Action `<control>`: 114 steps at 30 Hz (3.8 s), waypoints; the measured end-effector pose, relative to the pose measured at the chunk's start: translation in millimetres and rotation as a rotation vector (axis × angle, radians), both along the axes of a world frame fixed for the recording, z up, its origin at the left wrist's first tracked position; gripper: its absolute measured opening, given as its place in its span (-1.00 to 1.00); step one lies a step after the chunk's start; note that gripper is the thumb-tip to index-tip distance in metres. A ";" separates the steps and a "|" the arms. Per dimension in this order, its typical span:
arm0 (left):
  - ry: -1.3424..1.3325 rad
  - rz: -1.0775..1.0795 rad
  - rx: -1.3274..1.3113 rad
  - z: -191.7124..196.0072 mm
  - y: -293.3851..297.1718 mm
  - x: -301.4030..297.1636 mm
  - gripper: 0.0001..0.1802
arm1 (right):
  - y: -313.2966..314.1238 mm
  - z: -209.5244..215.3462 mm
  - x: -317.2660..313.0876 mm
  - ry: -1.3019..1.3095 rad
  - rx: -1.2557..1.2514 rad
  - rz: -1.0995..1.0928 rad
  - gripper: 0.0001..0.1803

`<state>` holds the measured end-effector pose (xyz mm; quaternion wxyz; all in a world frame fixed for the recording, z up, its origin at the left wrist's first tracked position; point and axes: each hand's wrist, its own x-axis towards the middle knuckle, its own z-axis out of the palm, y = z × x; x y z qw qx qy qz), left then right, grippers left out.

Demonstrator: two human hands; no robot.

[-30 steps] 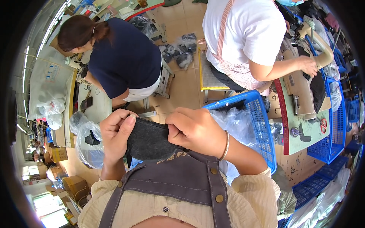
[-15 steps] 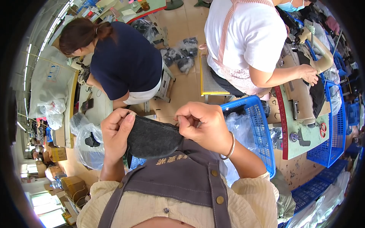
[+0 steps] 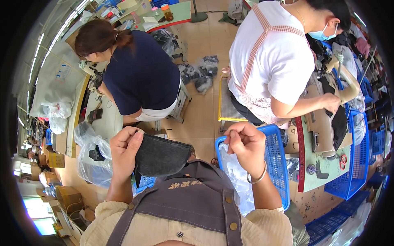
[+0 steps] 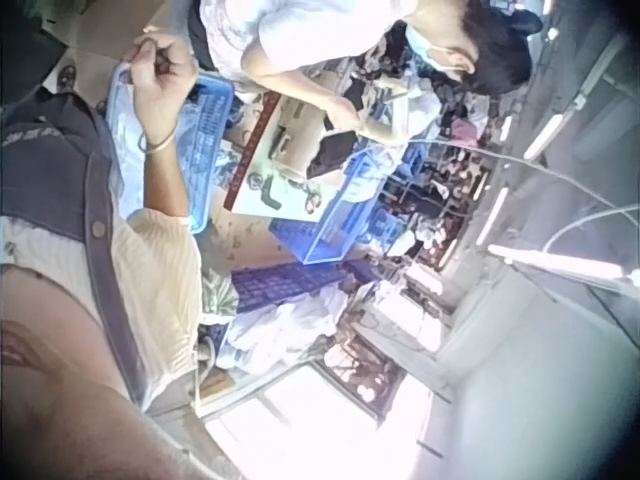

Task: Inspecting, trimming, and cleaning black leather shoe components in a factory setting.

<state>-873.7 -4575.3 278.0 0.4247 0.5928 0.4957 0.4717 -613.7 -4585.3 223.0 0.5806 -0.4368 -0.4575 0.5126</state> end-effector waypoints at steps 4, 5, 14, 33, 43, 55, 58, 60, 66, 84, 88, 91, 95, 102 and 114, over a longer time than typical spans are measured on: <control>-0.015 0.019 -0.005 0.6 0.5 -2.0 -0.84 | 4.9 -3.2 -7.5 -0.397 0.173 0.115 -0.89; -0.027 0.020 -0.005 1.3 -0.6 -2.5 -0.84 | 4.5 -4.9 -14.9 -0.398 0.176 0.125 -0.89; -0.002 0.116 -0.076 -7.3 5.5 -22.3 -0.87 | 22.0 -31.5 -51.9 -0.602 0.359 -0.143 -0.90; 0.091 0.058 0.238 -58.2 116.6 -92.9 -0.87 | 137.5 -8.5 -141.5 -0.911 0.199 0.388 -0.63; 0.136 0.042 0.692 -46.3 168.8 -136.1 -0.68 | 200.1 13.0 -166.5 -0.889 0.902 -0.107 -0.77; -0.303 -0.455 -0.246 -22.1 216.8 -117.3 -0.79 | 246.9 35.6 -163.2 -0.884 0.914 -0.288 -0.74; -0.253 -0.391 -0.048 -17.1 226.9 -99.3 -0.81 | 245.7 35.5 -145.6 -0.309 0.508 -0.301 -0.84; -0.311 -0.330 0.001 -14.1 233.7 -87.7 -0.83 | 242.4 42.6 -123.2 -0.277 0.420 -0.164 -0.81; -0.254 -0.327 0.093 -0.2 249.7 -57.4 -0.84 | 242.0 67.3 -118.1 0.023 0.271 0.261 -0.66; -0.263 -0.418 0.021 30.2 262.4 -14.1 -0.66 | 253.7 81.4 -102.0 -0.037 0.334 -0.170 -0.84; -0.408 -0.150 0.082 29.3 264.7 -1.6 -0.69 | 249.7 38.5 -94.8 -0.156 0.523 -0.324 -0.86; -0.503 -0.046 0.095 32.4 263.9 5.1 -0.69 | 235.9 29.9 -106.5 -0.624 0.722 0.149 -0.30; -0.401 -0.102 0.317 20.4 266.9 7.5 -0.68 | 231.4 27.6 -132.5 -0.671 0.597 0.240 -0.13; -0.326 -0.153 0.371 17.9 269.7 4.0 -0.70 | 245.2 25.0 -125.2 -0.627 0.682 0.151 -0.51; 0.006 -0.098 0.641 19.9 305.5 -17.5 -0.56 | 235.4 53.5 -84.3 0.158 0.101 0.041 -0.68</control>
